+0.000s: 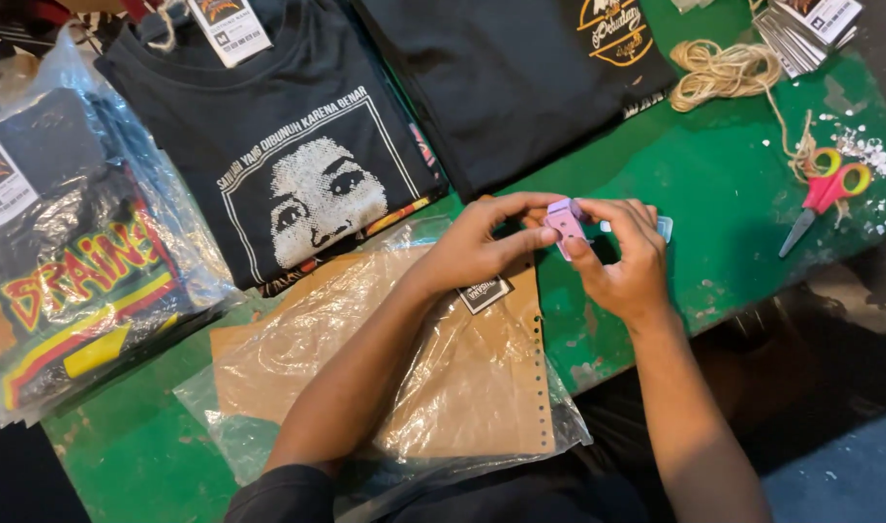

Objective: Bagging small clothing tags and stickers into a plastic bag on a workbench

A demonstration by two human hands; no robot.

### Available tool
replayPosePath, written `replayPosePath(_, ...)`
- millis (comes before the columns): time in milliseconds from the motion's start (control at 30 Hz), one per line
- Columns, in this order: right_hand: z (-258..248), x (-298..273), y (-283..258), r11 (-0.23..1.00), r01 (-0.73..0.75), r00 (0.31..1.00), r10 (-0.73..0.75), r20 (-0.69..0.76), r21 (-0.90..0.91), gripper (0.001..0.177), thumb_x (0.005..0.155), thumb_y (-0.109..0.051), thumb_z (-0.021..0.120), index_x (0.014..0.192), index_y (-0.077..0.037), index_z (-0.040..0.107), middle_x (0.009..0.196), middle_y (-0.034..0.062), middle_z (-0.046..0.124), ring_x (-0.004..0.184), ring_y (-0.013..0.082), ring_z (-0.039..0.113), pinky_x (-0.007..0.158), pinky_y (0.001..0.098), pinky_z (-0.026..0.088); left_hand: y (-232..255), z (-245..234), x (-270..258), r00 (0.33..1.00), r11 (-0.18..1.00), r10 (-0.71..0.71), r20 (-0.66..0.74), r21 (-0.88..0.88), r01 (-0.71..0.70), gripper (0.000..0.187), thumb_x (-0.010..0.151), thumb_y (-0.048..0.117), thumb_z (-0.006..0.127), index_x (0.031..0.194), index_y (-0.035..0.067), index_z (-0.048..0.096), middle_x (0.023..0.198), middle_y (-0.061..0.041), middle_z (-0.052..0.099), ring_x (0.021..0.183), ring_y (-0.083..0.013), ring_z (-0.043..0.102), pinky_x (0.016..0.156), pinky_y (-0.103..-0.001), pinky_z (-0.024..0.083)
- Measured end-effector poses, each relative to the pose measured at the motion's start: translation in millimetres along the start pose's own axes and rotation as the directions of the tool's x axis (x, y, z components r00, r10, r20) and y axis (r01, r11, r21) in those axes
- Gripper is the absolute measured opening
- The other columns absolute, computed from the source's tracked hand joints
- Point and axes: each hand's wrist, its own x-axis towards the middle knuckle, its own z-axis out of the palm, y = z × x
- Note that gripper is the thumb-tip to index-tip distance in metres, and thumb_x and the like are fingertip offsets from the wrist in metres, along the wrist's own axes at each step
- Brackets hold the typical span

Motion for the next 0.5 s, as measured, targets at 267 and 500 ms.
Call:
replayPosePath(267,-2,5,-11,1.0,-0.005,0.995,0.002,0.099,0.028,0.064,0.097,-0.056,0.063,0.128,-0.001,0.068,0.11,0.012,0.07,0.1,0.0344,0.063,0.091,0.041,0.036,6,-2,-1,0.991,0.989,-0.127,-0.043,-0.082,0.123,0.038,0.096,0.021,0.077,0.129,0.005,0.069,0.099,-0.007,0.076,0.096,-0.0117,0.069,0.093,-0.036,0.057)
replayPosePath(500,-2,3,-7,0.998,-0.027,0.986,0.036,0.165,-0.059,0.058,0.099,-0.068,0.053,0.11,-0.014,0.069,0.108,-0.0008,0.067,0.112,0.0259,0.055,0.098,0.0396,0.024,4,-1,-1,0.991,0.989,-0.126,-0.041,-0.082,0.123,0.035,0.094,0.019,0.078,0.125,0.003,0.071,0.095,-0.006,0.075,0.094,-0.0129,0.069,0.093,-0.036,0.056)
